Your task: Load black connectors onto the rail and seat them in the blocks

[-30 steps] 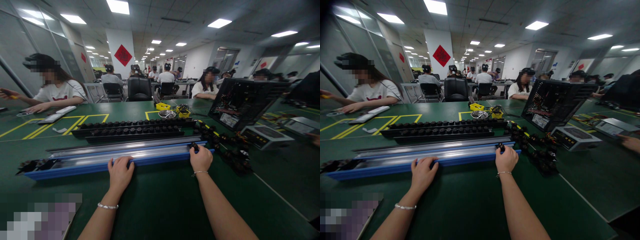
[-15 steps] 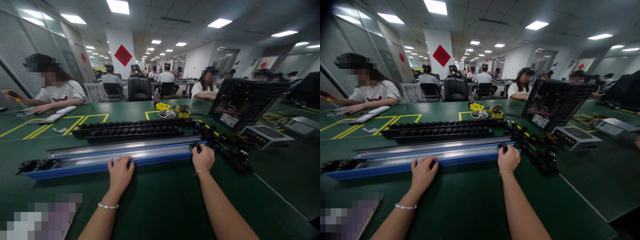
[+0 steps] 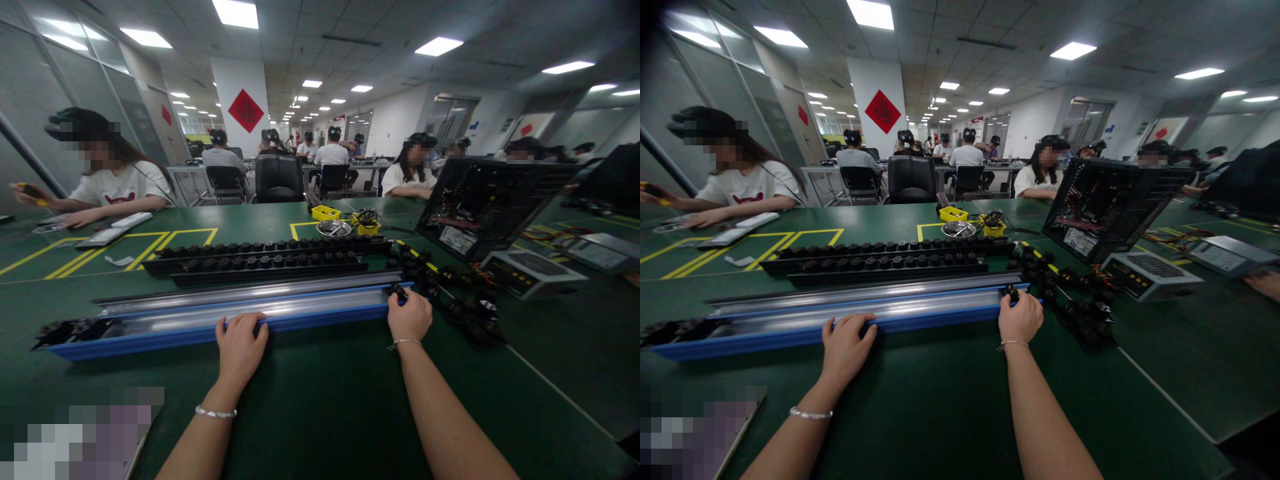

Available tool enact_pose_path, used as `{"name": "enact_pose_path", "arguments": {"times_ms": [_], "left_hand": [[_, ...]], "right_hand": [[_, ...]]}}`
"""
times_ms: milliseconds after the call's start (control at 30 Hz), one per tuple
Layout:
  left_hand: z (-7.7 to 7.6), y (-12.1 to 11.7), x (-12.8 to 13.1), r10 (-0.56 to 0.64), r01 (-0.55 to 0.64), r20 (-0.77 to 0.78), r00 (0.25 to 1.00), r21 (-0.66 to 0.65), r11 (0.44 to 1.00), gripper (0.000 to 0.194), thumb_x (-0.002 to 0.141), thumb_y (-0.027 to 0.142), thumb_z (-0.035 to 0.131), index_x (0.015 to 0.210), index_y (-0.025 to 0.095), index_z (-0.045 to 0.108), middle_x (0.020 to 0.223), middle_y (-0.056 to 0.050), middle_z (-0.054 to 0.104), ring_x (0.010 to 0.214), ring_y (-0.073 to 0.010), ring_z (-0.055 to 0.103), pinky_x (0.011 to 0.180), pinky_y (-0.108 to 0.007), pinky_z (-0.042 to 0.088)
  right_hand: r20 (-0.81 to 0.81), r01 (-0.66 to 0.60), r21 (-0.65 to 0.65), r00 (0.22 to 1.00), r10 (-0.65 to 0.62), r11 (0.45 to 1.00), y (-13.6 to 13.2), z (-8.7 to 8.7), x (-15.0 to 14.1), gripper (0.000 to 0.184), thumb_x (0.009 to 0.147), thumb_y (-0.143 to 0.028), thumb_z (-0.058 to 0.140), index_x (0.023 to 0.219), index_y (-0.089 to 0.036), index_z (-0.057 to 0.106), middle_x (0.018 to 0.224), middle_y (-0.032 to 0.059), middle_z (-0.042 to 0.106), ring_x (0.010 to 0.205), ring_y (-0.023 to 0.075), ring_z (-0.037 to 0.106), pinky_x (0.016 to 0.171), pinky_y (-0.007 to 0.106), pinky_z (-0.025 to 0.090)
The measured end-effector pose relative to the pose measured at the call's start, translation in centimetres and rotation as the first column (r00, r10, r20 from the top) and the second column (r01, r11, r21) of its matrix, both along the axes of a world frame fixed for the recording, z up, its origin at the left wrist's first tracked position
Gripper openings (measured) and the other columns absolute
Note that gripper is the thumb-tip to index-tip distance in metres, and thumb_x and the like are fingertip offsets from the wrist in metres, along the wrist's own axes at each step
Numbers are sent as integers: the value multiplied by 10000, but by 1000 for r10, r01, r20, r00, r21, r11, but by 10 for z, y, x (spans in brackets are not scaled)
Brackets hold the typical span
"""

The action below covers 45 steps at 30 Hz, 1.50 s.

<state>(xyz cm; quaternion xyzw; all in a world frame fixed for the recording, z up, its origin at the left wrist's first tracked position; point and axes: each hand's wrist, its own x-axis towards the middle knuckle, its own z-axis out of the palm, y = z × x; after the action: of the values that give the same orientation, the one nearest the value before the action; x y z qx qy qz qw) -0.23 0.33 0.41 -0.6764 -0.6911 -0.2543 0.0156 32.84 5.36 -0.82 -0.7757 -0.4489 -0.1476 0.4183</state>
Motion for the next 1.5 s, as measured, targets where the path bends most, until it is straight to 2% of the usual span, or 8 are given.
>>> {"name": "enact_pose_path", "arguments": {"times_ms": [1100,1500], "left_hand": [[0,0,1,-9,8,35,999,21,1000,253,837,362,407,931,260,618,976,-29,682,1024,-219,542,1040,-474,139],[-2,2,0,-8,7,42,999,29,1000,240,830,359,423,919,262,623,966,-29,688,1016,-220,547,1040,-474,139]], "right_hand": [[17,59,73,998,-61,996,7,-7,23,312,724,-301,473,921,-132,646,908,136,644,946,275,503,836,389,356],[-23,70,22,997,-70,997,7,-4,28,336,725,-286,471,961,-125,648,969,133,654,885,257,544,781,349,382]]}}
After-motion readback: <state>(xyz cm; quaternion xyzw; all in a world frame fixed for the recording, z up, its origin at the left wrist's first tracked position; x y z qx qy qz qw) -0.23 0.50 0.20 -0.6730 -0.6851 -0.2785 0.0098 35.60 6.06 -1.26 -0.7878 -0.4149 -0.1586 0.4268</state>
